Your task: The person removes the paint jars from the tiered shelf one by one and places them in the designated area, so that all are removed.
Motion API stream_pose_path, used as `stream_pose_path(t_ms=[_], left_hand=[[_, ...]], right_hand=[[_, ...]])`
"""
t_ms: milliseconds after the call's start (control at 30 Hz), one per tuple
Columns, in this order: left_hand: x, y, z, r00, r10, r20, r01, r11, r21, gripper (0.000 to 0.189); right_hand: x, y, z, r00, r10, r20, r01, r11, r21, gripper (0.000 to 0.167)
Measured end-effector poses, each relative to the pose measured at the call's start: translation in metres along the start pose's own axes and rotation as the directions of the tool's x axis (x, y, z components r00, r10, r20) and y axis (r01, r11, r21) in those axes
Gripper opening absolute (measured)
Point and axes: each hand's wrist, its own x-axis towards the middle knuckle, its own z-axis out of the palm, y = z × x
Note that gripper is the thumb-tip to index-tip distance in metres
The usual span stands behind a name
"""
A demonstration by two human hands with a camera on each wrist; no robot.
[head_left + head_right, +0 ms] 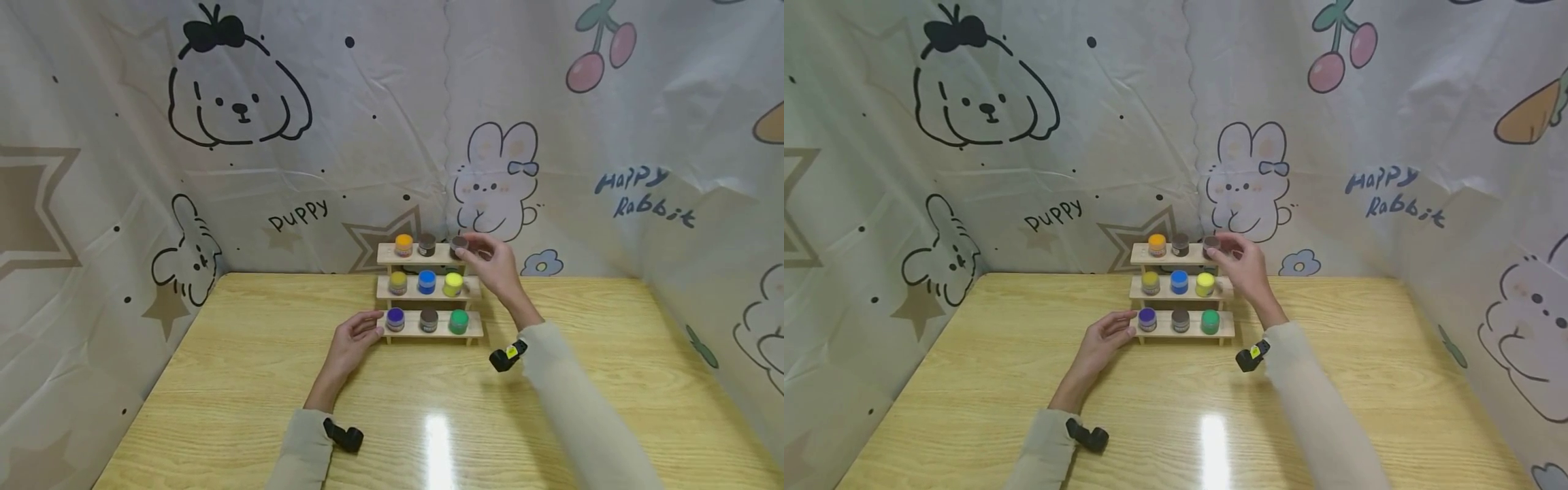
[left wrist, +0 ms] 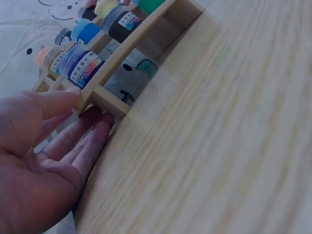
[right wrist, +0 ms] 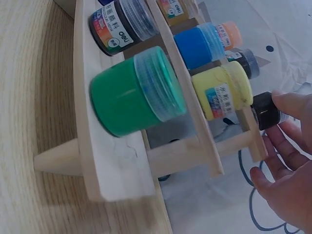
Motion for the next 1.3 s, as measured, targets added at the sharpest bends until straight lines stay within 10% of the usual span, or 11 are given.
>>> stream_pose_path(t_ms=[800,1300], left_hand=[[0.000,-0.002,-0.001,1.000,0.020,0.009,-0.020,1.000,-0.016,0.035],[0.000,-0.002,-0.001,1.000,0.025,0.010,-0.025,1.000,-0.009,0.035]], right_hand=[[-0.046,0.018,-0.051,0.979,0.015,-0.203,0.003,0.996,0.090,0.040],[-0.060,0.054,-0.060,0.947,0.163,-0.277,-0.144,0.986,0.090,0.040]])
